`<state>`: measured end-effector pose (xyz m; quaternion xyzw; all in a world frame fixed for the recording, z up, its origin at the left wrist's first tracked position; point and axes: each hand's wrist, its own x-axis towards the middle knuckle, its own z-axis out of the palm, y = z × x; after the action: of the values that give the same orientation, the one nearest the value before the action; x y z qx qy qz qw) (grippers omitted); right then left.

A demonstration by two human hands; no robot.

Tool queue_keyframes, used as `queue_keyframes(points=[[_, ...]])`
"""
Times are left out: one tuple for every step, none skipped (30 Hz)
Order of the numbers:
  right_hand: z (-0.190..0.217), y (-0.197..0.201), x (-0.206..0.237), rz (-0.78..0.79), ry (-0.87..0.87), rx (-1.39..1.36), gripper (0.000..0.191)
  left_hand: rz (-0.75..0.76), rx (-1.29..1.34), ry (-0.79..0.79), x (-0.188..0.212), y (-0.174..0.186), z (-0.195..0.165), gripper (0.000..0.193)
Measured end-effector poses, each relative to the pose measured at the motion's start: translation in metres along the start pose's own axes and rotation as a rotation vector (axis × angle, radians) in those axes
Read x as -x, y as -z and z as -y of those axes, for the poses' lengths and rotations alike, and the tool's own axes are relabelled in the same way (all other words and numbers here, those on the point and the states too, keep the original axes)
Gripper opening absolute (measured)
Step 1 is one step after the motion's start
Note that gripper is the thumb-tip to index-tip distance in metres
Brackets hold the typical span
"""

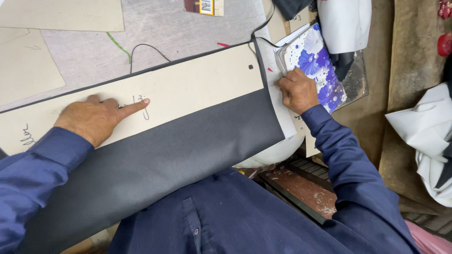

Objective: The person uses a cardboard template to mark and cut a large sheet of black fabric with a rotary cutter. They align the template, trace the outline, and cut along the marked lines to produce shaped fabric pieces.

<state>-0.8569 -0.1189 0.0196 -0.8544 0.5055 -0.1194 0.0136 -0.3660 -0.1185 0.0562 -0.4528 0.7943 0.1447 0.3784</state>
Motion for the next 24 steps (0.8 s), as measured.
queue_keyframes(points=[[-0.007, 0.002, 0.007, 0.018, -0.043, 0.045, 0.016, 0.024, 0.018, 0.017, 0.000, -0.001, -0.003, 0.082], [-0.010, 0.002, 0.012, 0.019, -0.090, 0.079, 0.016, -0.016, 0.026, 0.016, 0.001, -0.003, -0.005, 0.083], [-0.008, 0.003, 0.018, 0.017, -0.136, 0.112, 0.016, -0.058, 0.031, 0.018, 0.002, -0.004, -0.007, 0.083], [-0.002, 0.002, 0.022, 0.021, -0.182, 0.143, 0.016, -0.094, 0.039, 0.018, 0.005, -0.007, -0.009, 0.084], [0.007, 0.001, 0.025, -0.018, -0.261, 0.109, 0.016, -0.105, 0.058, 0.026, 0.009, -0.011, -0.010, 0.083], [0.019, -0.001, 0.028, -0.061, -0.336, 0.077, 0.018, -0.122, 0.077, 0.038, 0.014, -0.015, -0.011, 0.082], [0.028, -0.002, 0.025, -0.122, -0.398, 0.047, 0.021, -0.155, 0.094, 0.066, 0.019, -0.019, -0.009, 0.082], [0.041, -0.009, 0.016, -0.186, -0.554, -0.164, 0.033, -0.243, 0.167, 0.096, 0.028, -0.025, -0.006, 0.080], [0.054, -0.016, 0.008, -0.231, -0.707, -0.386, 0.046, -0.327, 0.238, 0.120, 0.037, -0.034, -0.007, 0.079], [0.065, -0.024, 0.001, -0.266, -0.754, -0.345, 0.050, -0.409, 0.301, 0.133, 0.048, -0.043, -0.007, 0.078], [0.076, -0.031, -0.005, -0.303, -0.812, -0.297, 0.053, -0.415, 0.372, 0.208, 0.056, -0.053, -0.006, 0.067], [0.082, -0.036, -0.009, -0.338, -0.873, -0.245, 0.057, -0.421, 0.445, 0.280, 0.063, -0.062, -0.007, 0.056], [0.086, -0.039, -0.014, -0.337, -0.860, -0.228, 0.057, -0.421, 0.521, 0.355, 0.071, -0.072, -0.009, 0.045], [0.089, -0.042, -0.017, -0.333, -0.849, -0.212, 0.057, -0.502, 0.542, 0.365, 0.076, -0.083, -0.011, 0.041], [0.091, -0.045, -0.019, -0.329, -0.843, -0.195, 0.057, -0.584, 0.559, 0.369, 0.078, -0.091, -0.014, 0.037], [0.091, -0.046, -0.021, -0.304, -0.872, -0.195, 0.058, -0.668, 0.579, 0.377, 0.081, -0.098, -0.013, 0.034], [0.090, -0.047, -0.023, -0.272, -0.889, -0.192, 0.059, -0.686, 0.593, 0.380, 0.083, -0.104, -0.013, 0.033], [0.089, -0.047, -0.024, -0.237, -0.903, -0.186, 0.060, -0.703, 0.611, 0.384, 0.084, -0.110, -0.013, 0.032], [0.088, -0.048, -0.025, -0.187, -0.905, -0.202, 0.057, -0.725, 0.624, 0.384, 0.084, -0.113, -0.012, 0.031], [0.087, -0.049, -0.026, -0.144, -0.906, -0.218, 0.055, -0.731, 0.641, 0.387, 0.085, -0.116, -0.011, 0.031], [0.086, -0.051, -0.028, -0.101, -0.909, -0.237, 0.053, -0.736, 0.652, 0.388, 0.086, -0.118, -0.009, 0.031], [0.085, -0.053, -0.030, -0.102, -0.911, -0.254, 0.052, -0.733, 0.663, 0.381, 0.087, -0.120, -0.009, 0.031], [0.084, -0.055, -0.031, -0.107, -0.916, -0.271, 0.051, -0.758, 0.663, 0.379, 0.088, -0.121, -0.007, 0.030], [0.083, -0.058, -0.032, -0.110, -0.920, -0.285, 0.050, -0.782, 0.666, 0.377, 0.088, -0.123, -0.007, 0.029]])
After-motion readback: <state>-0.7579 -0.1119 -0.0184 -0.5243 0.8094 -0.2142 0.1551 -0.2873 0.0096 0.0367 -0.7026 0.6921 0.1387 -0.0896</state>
